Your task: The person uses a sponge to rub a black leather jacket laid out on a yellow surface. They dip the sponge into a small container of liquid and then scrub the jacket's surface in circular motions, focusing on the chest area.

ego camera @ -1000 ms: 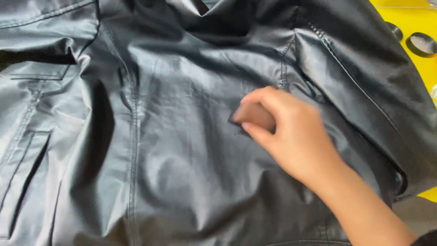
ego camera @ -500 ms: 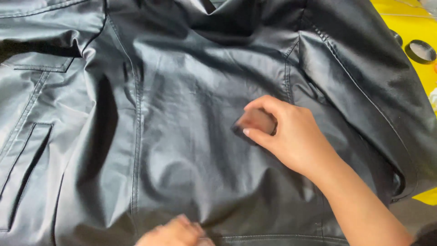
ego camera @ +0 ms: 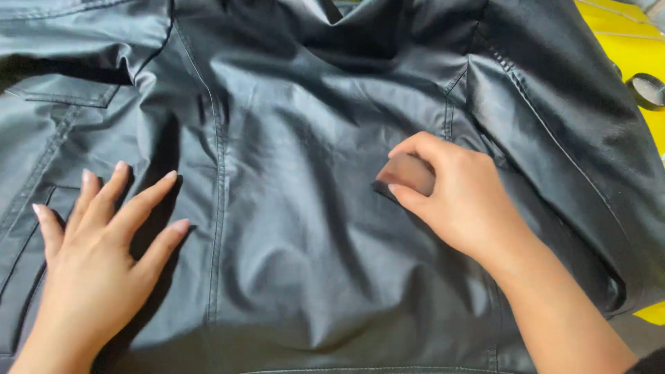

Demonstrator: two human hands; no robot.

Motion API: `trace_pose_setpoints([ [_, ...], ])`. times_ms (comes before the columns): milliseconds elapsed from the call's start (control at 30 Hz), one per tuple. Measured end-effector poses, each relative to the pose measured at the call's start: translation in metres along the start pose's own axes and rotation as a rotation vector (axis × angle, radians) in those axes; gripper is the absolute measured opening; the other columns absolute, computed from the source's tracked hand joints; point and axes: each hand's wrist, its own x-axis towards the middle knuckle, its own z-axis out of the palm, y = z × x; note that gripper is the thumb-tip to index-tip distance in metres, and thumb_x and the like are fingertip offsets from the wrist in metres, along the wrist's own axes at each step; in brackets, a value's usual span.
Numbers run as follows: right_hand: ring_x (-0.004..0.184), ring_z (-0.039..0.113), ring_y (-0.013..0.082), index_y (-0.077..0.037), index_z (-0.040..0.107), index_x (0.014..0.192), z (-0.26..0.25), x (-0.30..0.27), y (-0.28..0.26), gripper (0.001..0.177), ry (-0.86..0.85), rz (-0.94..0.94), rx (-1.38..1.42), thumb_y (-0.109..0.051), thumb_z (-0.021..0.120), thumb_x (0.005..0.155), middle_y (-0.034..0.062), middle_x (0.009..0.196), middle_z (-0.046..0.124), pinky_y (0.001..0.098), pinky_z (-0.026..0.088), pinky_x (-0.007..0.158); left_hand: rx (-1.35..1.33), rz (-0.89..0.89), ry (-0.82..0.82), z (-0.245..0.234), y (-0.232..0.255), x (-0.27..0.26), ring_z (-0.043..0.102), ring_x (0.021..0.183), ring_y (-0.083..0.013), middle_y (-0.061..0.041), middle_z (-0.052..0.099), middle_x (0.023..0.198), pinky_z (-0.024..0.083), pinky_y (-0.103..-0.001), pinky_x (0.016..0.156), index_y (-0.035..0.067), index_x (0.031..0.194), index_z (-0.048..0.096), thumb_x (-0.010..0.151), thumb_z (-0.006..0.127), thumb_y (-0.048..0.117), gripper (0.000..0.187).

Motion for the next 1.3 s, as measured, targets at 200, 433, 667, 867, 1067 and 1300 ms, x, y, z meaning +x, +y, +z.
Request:
trace_pose_setpoints([
  [200,0.095,0.072,0.017,-0.023,0.071,0.103,0.003,-0.009,0.007,0.026,-0.016,-0.068,-0.038,-0.019,0.075,0.077,-0.0095,0.102,0.08,0.0322,0.049,0.085,-0.272,-0.111,-0.125,-0.013,0.004,0.004,0.021,0.161,-0.0296,0.002,0.056,0.151,-0.005,-0.065,0.121,0.031,0.15,0.054,0.093,0.057,0.027,0.057],
  [433,0.095,0.072,0.0175,-0.021,0.068,0.105,0.005,-0.018,-0.004,0.025,-0.052,-0.013,-0.004,-0.013,0.071,0.081,-0.0125,0.1,0.083,0.0326,0.05,0.086,-0.389,-0.232,-0.135,-0.02,0.014,0.005,0.026,0.159,-0.0173,0.0,0.056,0.151,-0.008,-0.055,0.126,0.033,0.147,0.057,0.093,0.054,0.012,0.058],
  [667,0.097,0.075,0.0155,-0.027,0.06,0.127,0.015,-0.018,-0.016,0.045,0.001,-0.128,0.146,-0.018,0.07,0.084,-0.0075,0.104,0.08,0.0311,0.049,0.092,-0.484,-0.449,-0.164,-0.029,0.022,0.008,0.005,0.162,-0.0206,-0.008,0.042,0.162,-0.006,-0.041,0.127,0.043,0.145,0.057,0.093,0.052,0.012,0.061],
  [867,0.104,0.069,0.0172,-0.026,0.061,0.127,0.037,-0.005,-0.049,0.046,-0.074,-0.356,0.262,-0.015,0.072,0.084,-0.0045,0.107,0.074,0.0323,0.048,0.093,-0.269,-0.145,-0.2,-0.033,0.006,0.029,0.026,0.157,-0.0222,-0.003,0.04,0.164,0.007,-0.061,0.122,0.035,0.146,0.057,0.093,0.056,0.027,0.054],
  [1067,0.08,0.068,0.0166,-0.023,0.059,0.129,0.052,0.016,-0.081,0.058,-0.194,-0.331,0.349,-0.002,0.076,0.077,0.0013,0.117,0.062,0.03,0.055,0.079,-0.378,-0.25,-0.239,-0.024,0.01,0.042,0.006,0.16,-0.0353,-0.015,0.039,0.16,0.001,-0.055,0.124,0.044,0.144,0.057,0.094,0.055,0.021,0.056],
  [1300,0.106,0.056,0.0253,-0.014,0.062,0.099,0.077,0.039,-0.096,0.043,-0.164,-0.385,-0.019,-0.039,0.091,0.078,0.0002,0.114,0.063,0.0405,0.043,0.088,-0.543,-0.29,-0.126,-0.024,0.007,0.037,0.007,0.157,-0.0415,-0.012,0.042,0.16,0.003,-0.044,0.127,0.04,0.143,0.059,0.091,0.053,0.01,0.061],
])
